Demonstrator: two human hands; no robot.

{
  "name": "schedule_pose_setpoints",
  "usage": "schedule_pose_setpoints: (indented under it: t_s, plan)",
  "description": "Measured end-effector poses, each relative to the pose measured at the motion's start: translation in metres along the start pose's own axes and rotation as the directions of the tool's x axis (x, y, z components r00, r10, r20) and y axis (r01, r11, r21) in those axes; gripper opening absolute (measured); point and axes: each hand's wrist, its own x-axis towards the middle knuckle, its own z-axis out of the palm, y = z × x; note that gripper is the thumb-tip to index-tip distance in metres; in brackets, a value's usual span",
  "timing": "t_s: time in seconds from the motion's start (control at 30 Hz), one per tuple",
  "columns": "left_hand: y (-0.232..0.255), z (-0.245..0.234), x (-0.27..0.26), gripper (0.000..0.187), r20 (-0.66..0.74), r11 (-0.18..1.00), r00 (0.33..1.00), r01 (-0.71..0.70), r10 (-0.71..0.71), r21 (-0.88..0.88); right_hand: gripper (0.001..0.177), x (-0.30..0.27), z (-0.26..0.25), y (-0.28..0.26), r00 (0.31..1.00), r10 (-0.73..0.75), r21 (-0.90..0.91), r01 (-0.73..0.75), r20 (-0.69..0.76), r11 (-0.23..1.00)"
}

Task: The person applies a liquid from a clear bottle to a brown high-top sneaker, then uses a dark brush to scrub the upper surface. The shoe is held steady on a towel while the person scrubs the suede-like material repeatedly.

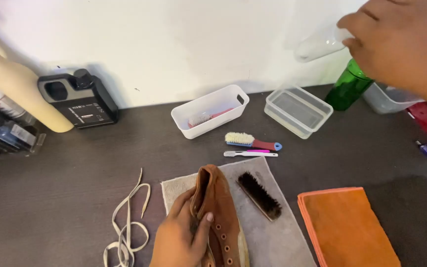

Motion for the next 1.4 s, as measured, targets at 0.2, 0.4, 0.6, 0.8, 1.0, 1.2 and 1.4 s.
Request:
schedule_pose_setpoints:
  t_s: [0.2,0.4,0.6,0.8,1.0,1.2,1.4]
  plan:
    - [0.002,-0.006,-0.001,0.062,-0.044,0.998,0.998,-0.057,0.055,-0.041,0.033,-0.026,-0.088,0.025,0.978,0.021,0.370,0.059,-0.208,0.927]
    - [0.022,-0.025,-0.003,0.054,-0.347,0.964,0.900,-0.256,0.264,0.068,0.052,-0.066,-0.128,0.026,0.986,0.141,0.619,-0.059,-0.086,0.784]
    - [0.089,-0.048,-0.008,0.052,-0.332,0.856,0.790,-0.462,0.516,0.231,0.040,-0.064,-0.217,0.019,0.940,0.298,0.935,-0.247,0.167,0.253]
    - [0.167,-0.048,0.001,0.084,0.003,0.774,0.778,-0.625,0.628,0.102,0.036,-0.070,-0.240,0.000,0.948,0.295,0.984,-0.152,0.119,0.093]
    - [0.183,-0.027,0.003,0.068,0.107,0.745,0.740,-0.642,0.664,-0.181,0.034,-0.083,-0.248,-0.015,0.930,0.366,0.999,-0.023,0.030,-0.024]
    - [0.188,-0.029,0.000,0.064,0.191,0.782,0.780,-0.511,0.596,-0.356,0.044,-0.102,-0.242,-0.012,0.950,0.313,1.000,0.006,0.004,-0.030]
    - [0.185,-0.022,0.003,0.061,0.404,0.709,0.746,-0.128,0.530,-0.693,0.037,-0.108,-0.235,-0.022,0.914,0.378,0.982,0.085,-0.144,0.168]
